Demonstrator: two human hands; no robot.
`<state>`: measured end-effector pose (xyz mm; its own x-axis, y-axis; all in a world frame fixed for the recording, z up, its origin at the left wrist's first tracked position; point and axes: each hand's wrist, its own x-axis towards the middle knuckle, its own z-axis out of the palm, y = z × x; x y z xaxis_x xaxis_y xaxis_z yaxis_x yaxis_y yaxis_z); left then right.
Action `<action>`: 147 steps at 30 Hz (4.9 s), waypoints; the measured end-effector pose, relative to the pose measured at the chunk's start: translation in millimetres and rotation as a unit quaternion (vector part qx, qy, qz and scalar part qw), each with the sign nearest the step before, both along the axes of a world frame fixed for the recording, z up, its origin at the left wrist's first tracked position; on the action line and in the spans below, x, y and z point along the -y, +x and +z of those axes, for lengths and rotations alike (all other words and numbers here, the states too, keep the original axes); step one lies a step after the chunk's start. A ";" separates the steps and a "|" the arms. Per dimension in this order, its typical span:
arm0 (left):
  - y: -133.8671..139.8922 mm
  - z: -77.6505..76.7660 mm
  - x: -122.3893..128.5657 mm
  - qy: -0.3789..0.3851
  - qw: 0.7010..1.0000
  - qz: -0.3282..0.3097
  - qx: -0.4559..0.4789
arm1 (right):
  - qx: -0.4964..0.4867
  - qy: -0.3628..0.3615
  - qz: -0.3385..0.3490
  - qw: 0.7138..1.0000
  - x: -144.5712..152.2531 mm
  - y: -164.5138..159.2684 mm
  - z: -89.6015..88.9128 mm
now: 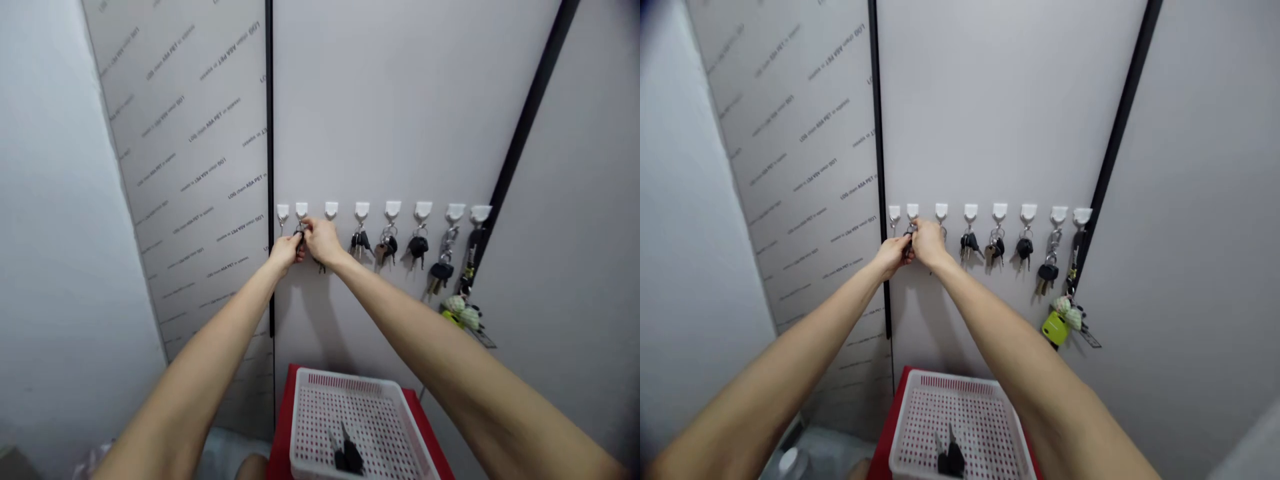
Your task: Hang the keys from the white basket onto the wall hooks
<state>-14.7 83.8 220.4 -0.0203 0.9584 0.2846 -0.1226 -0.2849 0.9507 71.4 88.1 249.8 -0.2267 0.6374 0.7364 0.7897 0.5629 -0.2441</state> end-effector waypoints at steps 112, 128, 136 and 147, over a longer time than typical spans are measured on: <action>30.8 -15.1 68.8 0.232 0.967 -0.103 0.006 | -0.285 -0.102 0.333 0.893 76.6 52.3 -38.7; 8.4 -28.8 -8.1 0.193 0.836 0.416 -0.301 | -0.088 -0.003 -0.169 0.982 14.3 33.4 -52.2; -18.3 5.6 3.8 0.191 0.847 0.360 -0.342 | -0.104 0.008 -0.108 0.989 17.5 47.5 -22.7; -28.6 85.8 6.9 0.155 0.789 0.219 -0.553 | 0.100 -0.089 0.046 0.990 26.2 43.1 18.1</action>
<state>-43.3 76.9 306.2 0.0945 0.8094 0.5796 0.9078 -0.3090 0.2835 114.5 61.9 267.9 -0.4194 0.7234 0.5485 0.7801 0.5961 -0.1898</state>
